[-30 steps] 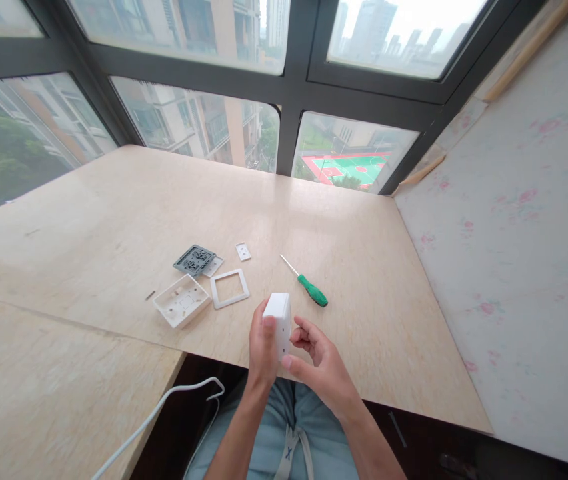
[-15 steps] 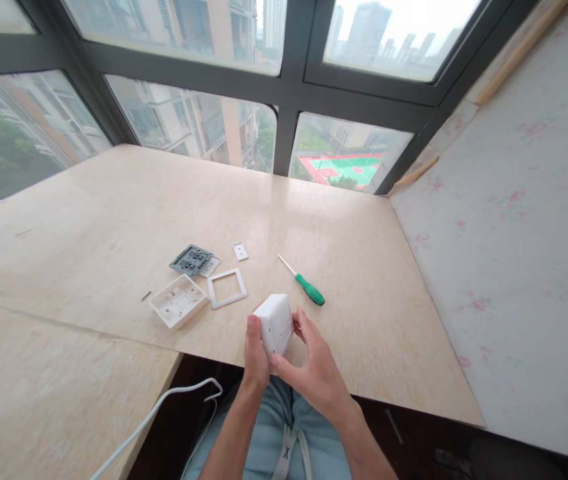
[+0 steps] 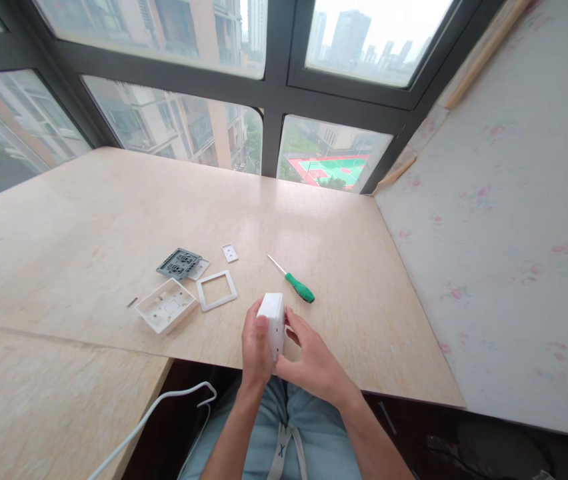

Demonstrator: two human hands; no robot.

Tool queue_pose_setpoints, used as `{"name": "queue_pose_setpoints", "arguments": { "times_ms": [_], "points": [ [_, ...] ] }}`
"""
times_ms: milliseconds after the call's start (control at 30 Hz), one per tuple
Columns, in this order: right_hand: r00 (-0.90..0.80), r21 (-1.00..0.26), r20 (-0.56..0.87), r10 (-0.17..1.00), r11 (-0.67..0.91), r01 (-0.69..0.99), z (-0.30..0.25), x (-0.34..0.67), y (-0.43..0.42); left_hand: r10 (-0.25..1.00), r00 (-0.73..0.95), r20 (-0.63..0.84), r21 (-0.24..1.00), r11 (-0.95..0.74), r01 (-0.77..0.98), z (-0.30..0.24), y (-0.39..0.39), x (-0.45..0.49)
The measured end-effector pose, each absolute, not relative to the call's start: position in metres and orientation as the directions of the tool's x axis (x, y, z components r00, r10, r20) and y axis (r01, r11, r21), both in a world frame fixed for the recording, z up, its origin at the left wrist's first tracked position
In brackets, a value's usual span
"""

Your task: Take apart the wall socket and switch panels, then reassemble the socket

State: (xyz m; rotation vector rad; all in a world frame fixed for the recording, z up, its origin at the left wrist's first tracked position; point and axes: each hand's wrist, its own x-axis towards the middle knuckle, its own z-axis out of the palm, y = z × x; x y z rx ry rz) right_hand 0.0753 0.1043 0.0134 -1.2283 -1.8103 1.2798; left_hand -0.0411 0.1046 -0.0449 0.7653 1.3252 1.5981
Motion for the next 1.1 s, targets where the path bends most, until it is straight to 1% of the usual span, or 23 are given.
{"name": "queue_pose_setpoints", "arguments": {
  "times_ms": [133, 500, 633, 733, 867, 967, 1033, 1100],
  "points": [
    [-0.402, -0.936, -0.022, 0.915, 0.122, 0.331, 0.018, 0.075, 0.104, 0.922, -0.38, -0.069, 0.975, -0.019, -0.221, -0.047, 0.106, -0.04],
    [-0.427, -0.935, 0.03, 0.904, 0.177, 0.308, 0.021, 0.079, 0.101, 0.95, -0.312, -0.022, 0.999, 0.006, -0.05, -0.038, 0.107, -0.036],
    [-0.44, -0.922, -0.03, 0.898, 0.145, 0.358, 0.018, 0.08, 0.101, 0.949, -0.316, -0.003, 1.0, 0.009, 0.017, -0.033, 0.108, -0.035],
    [-0.411, -0.91, -0.075, 0.909, 0.106, 0.401, 0.016, 0.081, 0.1, 0.951, -0.308, -0.005, 0.999, 0.02, 0.045, -0.03, 0.109, -0.034],
    [-0.373, -0.905, -0.104, 0.922, 0.068, 0.419, 0.016, 0.079, 0.098, 0.952, -0.303, -0.032, 0.998, 0.049, 0.047, -0.028, 0.109, -0.032],
    [-0.37, -0.911, -0.098, 0.924, 0.066, 0.406, 0.012, 0.08, 0.099, 0.951, -0.306, -0.044, 0.998, 0.057, 0.035, -0.028, 0.11, -0.032],
    [-0.347, -0.914, -0.061, 0.936, 0.087, 0.395, 0.007, 0.084, 0.101, 0.938, -0.342, -0.065, 0.998, 0.066, -0.008, -0.028, 0.111, -0.035],
    [-0.309, -0.921, -0.029, 0.951, 0.095, 0.378, 0.003, 0.091, 0.104, 0.915, -0.38, -0.135, 0.99, 0.111, -0.084, -0.029, 0.112, -0.04]
  ]
}}
